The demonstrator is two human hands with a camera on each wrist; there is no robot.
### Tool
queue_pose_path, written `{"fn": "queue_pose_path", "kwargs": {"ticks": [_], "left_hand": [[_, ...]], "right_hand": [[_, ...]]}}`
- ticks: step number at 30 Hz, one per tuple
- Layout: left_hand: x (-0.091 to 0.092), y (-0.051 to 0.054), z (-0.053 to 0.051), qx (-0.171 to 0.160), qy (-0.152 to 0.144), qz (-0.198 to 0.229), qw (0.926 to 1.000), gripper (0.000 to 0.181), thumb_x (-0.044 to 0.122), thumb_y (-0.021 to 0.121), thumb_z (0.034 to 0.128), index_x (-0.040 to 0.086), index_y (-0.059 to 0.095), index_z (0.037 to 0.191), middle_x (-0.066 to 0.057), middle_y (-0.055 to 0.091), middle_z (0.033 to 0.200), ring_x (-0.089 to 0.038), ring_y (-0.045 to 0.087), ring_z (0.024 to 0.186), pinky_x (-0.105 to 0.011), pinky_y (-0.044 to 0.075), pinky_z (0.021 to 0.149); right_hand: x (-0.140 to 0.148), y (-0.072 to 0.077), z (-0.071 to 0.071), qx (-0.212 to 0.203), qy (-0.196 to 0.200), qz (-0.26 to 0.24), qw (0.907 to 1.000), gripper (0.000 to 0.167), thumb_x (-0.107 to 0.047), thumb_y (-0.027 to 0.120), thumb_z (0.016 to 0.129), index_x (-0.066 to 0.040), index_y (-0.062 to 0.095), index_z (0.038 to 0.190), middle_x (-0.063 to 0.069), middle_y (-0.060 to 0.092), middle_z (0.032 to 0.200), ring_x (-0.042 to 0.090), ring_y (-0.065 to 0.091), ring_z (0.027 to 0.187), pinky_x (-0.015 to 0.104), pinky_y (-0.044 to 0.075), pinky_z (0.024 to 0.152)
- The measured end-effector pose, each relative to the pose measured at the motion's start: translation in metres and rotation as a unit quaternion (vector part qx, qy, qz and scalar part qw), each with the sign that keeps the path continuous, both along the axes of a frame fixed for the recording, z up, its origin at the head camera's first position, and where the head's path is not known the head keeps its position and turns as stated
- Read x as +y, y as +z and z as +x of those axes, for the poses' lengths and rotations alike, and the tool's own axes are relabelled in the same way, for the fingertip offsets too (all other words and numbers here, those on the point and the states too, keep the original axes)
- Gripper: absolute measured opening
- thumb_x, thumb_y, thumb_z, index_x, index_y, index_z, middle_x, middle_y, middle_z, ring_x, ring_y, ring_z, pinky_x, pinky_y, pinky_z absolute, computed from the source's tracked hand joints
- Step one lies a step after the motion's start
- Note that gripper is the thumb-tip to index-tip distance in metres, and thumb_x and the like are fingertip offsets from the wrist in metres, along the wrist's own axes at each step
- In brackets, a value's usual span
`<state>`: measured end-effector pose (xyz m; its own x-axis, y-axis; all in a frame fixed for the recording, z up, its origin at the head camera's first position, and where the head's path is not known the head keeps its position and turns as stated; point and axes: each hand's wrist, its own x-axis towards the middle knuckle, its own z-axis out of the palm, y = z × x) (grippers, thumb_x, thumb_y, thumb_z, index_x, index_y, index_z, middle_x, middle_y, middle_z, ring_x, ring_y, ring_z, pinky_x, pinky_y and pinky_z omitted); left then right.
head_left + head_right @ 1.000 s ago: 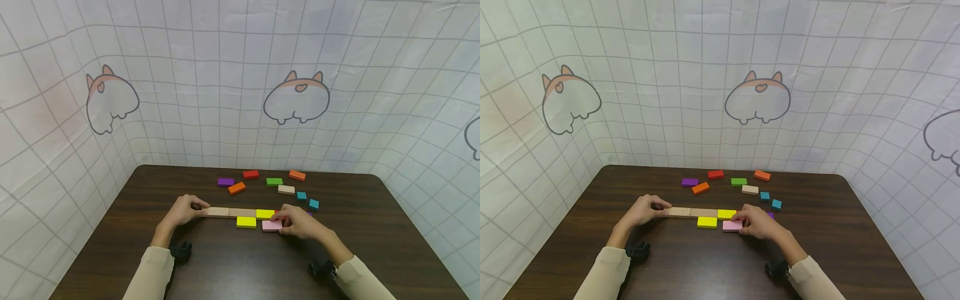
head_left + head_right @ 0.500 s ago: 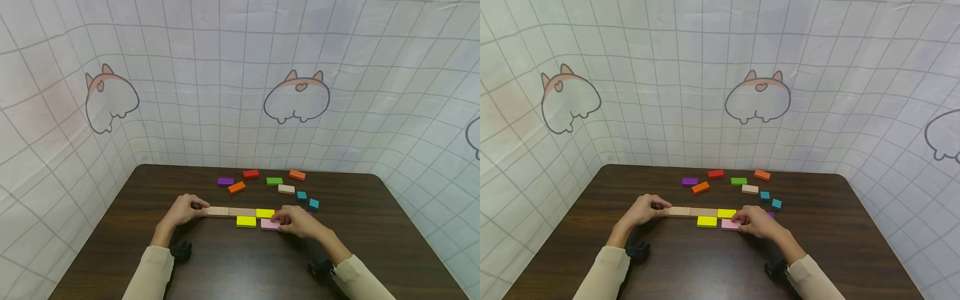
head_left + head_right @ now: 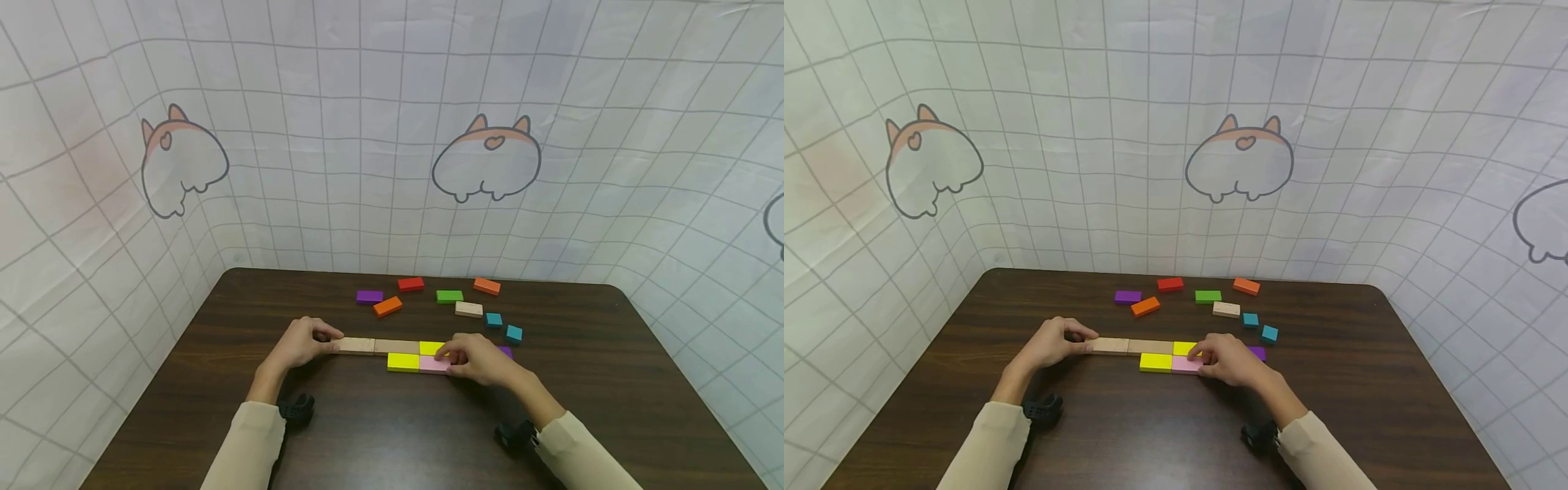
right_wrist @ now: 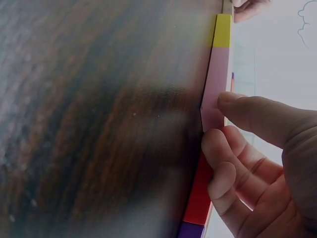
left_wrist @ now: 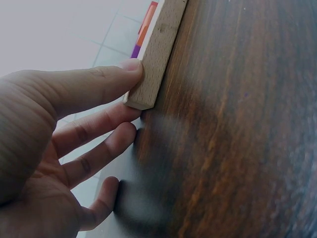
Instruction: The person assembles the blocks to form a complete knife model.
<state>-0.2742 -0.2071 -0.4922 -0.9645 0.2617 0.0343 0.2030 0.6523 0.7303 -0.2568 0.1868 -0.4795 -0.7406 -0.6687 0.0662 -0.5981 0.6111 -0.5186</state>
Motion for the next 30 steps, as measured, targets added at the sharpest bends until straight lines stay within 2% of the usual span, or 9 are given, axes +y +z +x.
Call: {"fn": "queue_pose_path", "kwargs": {"ticks": [9, 14, 18, 21, 26, 30], "left_hand": [[0.000, 0.001, 0.000, 0.001, 0.000, -0.001, 1.0000, 0.017, 0.013, 0.084, 0.0875, 0.015, 0.083, 0.104, 0.003, 0.068, 0.093, -0.018, 0.056, 0.080, -0.036, 0.050, 0.071], [0.000, 0.001, 0.000, -0.002, 0.003, 0.000, 1.0000, 0.017, 0.013, 0.084, 0.0877, 0.016, 0.083, 0.104, 0.003, 0.069, 0.095, -0.018, 0.056, 0.080, -0.036, 0.050, 0.071], [0.000, 0.001, 0.000, -0.002, 0.004, 0.000, 1.0000, 0.016, 0.013, 0.084, 0.0875, 0.016, 0.083, 0.104, 0.002, 0.069, 0.096, -0.017, 0.057, 0.081, -0.036, 0.050, 0.071], [0.000, 0.000, 0.000, -0.001, 0.004, 0.000, 1.0000, 0.017, 0.013, 0.084, 0.0874, 0.016, 0.083, 0.104, 0.002, 0.070, 0.097, -0.017, 0.057, 0.081, -0.036, 0.050, 0.071], [0.000, 0.000, 0.000, -0.001, 0.002, 0.001, 1.0000, 0.017, 0.013, 0.084, 0.0872, 0.016, 0.083, 0.104, 0.003, 0.069, 0.095, -0.018, 0.056, 0.079, -0.036, 0.049, 0.070], [0.000, 0.001, 0.000, 0.000, 0.001, 0.001, 1.0000, 0.017, 0.013, 0.084, 0.0872, 0.015, 0.083, 0.104, 0.003, 0.069, 0.095, -0.018, 0.056, 0.080, -0.036, 0.049, 0.070]], "right_hand": [[0.000, 0.001, -0.001, -0.011, 0.000, -0.002, 0.9999, 0.024, -0.010, 0.080, 0.091, -0.012, 0.077, 0.115, -0.001, 0.058, 0.088, 0.011, 0.052, 0.075, 0.027, 0.049, 0.067], [0.007, 0.008, -0.009, -0.024, -0.011, -0.017, 0.9995, 0.025, -0.011, 0.079, 0.092, -0.011, 0.076, 0.117, -0.006, 0.060, 0.088, 0.013, 0.054, 0.076, 0.029, 0.049, 0.067], [0.020, 0.017, -0.024, -0.026, -0.049, -0.048, 0.9973, 0.026, -0.010, 0.079, 0.092, -0.006, 0.074, 0.118, -0.006, 0.062, 0.088, 0.014, 0.056, 0.075, 0.031, 0.050, 0.068], [0.032, 0.020, -0.038, -0.027, -0.096, -0.064, 0.9930, 0.029, -0.010, 0.079, 0.092, -0.004, 0.073, 0.120, -0.001, 0.065, 0.093, 0.018, 0.059, 0.082, 0.037, 0.051, 0.074], [0.052, 0.018, -0.060, -0.027, -0.158, -0.064, 0.9850, 0.037, -0.011, 0.077, 0.094, -0.004, 0.068, 0.129, 0.014, 0.068, 0.115, 0.034, 0.062, 0.106, 0.053, 0.051, 0.089], [0.060, 0.011, -0.071, -0.027, -0.174, -0.056, 0.9828, 0.043, -0.010, 0.078, 0.093, -0.002, 0.066, 0.133, 0.022, 0.065, 0.125, 0.046, 0.052, 0.121, 0.064, 0.043, 0.097]]}}
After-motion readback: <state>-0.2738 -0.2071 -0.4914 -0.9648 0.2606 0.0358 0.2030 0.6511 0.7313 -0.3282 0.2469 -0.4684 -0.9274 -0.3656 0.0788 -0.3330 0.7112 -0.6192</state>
